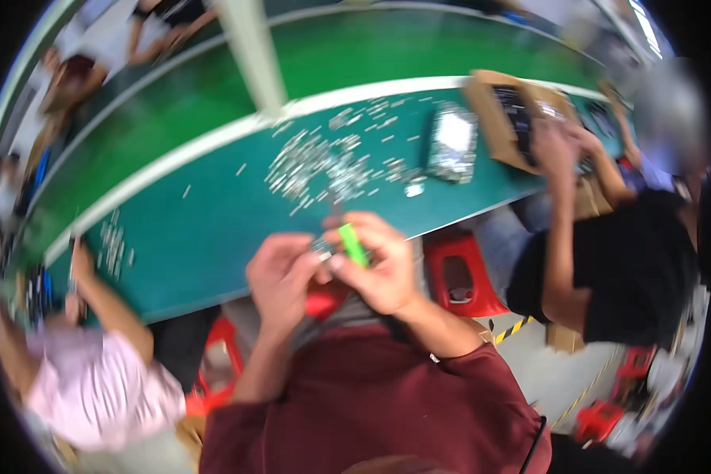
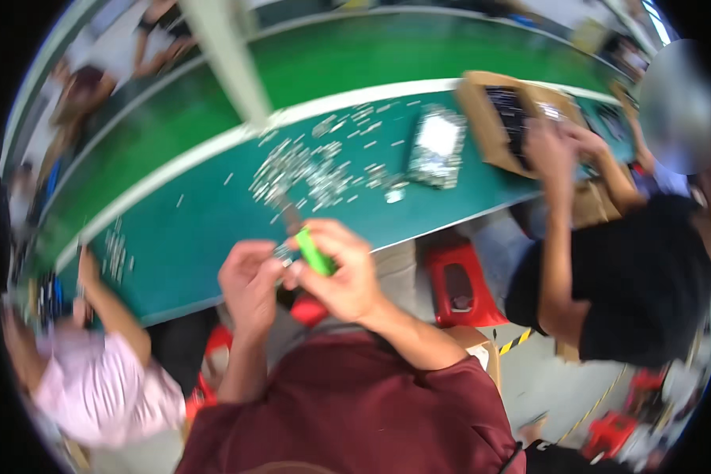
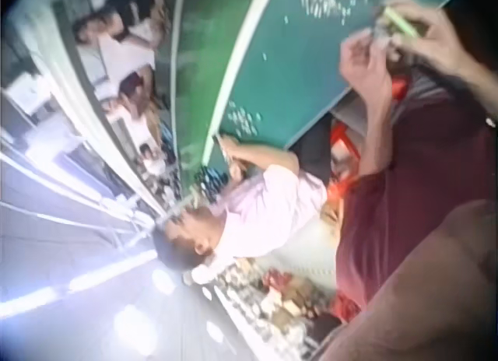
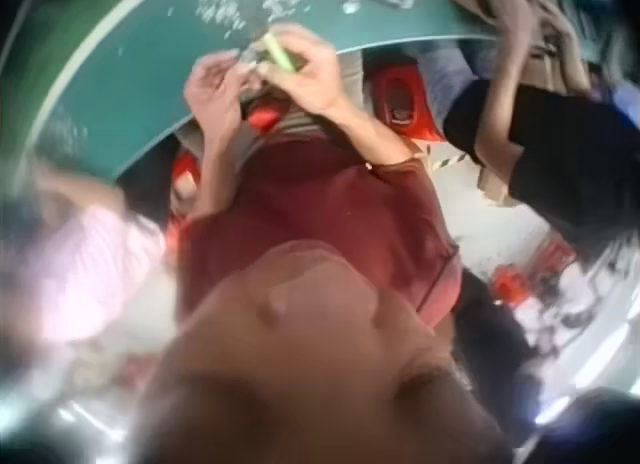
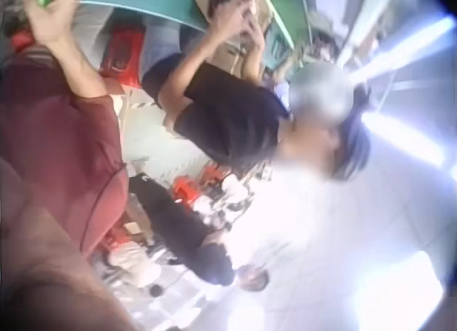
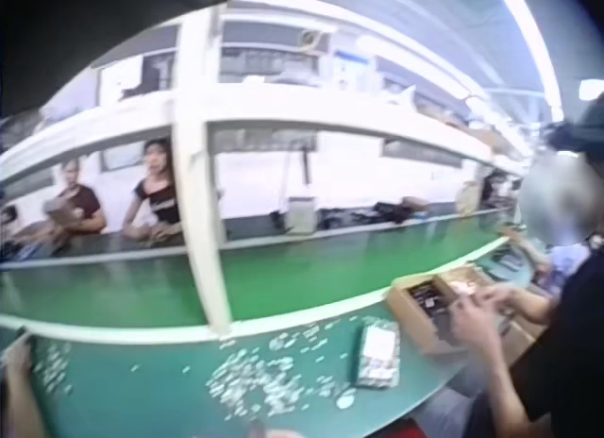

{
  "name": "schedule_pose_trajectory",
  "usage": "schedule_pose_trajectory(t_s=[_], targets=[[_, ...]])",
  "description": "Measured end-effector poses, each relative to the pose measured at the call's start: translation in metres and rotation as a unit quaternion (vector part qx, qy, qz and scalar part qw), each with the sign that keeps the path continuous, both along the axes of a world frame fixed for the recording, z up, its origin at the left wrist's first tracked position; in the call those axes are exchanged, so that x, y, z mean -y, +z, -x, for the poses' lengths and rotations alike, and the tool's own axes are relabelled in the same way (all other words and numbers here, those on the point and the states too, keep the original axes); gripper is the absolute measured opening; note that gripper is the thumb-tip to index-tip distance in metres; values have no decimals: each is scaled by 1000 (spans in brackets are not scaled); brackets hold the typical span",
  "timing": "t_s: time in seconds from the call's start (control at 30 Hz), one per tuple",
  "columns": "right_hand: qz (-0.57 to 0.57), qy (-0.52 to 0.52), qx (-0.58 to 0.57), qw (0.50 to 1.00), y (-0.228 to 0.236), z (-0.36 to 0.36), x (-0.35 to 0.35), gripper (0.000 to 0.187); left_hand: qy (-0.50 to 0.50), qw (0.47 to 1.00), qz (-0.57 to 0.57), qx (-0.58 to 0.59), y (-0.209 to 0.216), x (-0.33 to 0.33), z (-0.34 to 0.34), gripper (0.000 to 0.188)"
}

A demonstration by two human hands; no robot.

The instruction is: Trim excess leads or components using side cutters at an electronics assembly station.

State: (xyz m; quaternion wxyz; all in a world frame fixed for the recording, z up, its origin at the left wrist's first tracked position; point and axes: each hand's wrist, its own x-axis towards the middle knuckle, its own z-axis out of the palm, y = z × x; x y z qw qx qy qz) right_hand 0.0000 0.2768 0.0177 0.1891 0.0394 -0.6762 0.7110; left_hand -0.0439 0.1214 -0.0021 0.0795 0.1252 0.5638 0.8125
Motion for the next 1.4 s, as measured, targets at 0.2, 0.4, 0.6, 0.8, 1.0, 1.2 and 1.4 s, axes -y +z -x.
schedule_pose_trajectory(t_s=[0.2,0.4,0.6,0.8,1.0,1.2,1.4], targets=[[33,66,-23,997,-8,-3,-2,25,-30,995,-93,17,8,6,-18,26],[47,95,-21,994,-4,-4,5,23,-48,990,-131,14,3,15,-24,27],[22,79,-30,996,-11,-3,8,23,-17,993,-97,-64,-5,12,-20,28],[-140,36,-51,988,-6,4,11,23,35,995,-62,-68,-4,13,-24,23],[-176,27,-62,982,-10,7,17,22,22,993,-119,17,-8,19,-26,15],[68,135,48,987,-10,11,16,12,-33,989,-146,17,-2,25,-29,18],[60,144,81,984,-13,13,18,13,-39,994,-102,-14,-9,26,-24,28]])
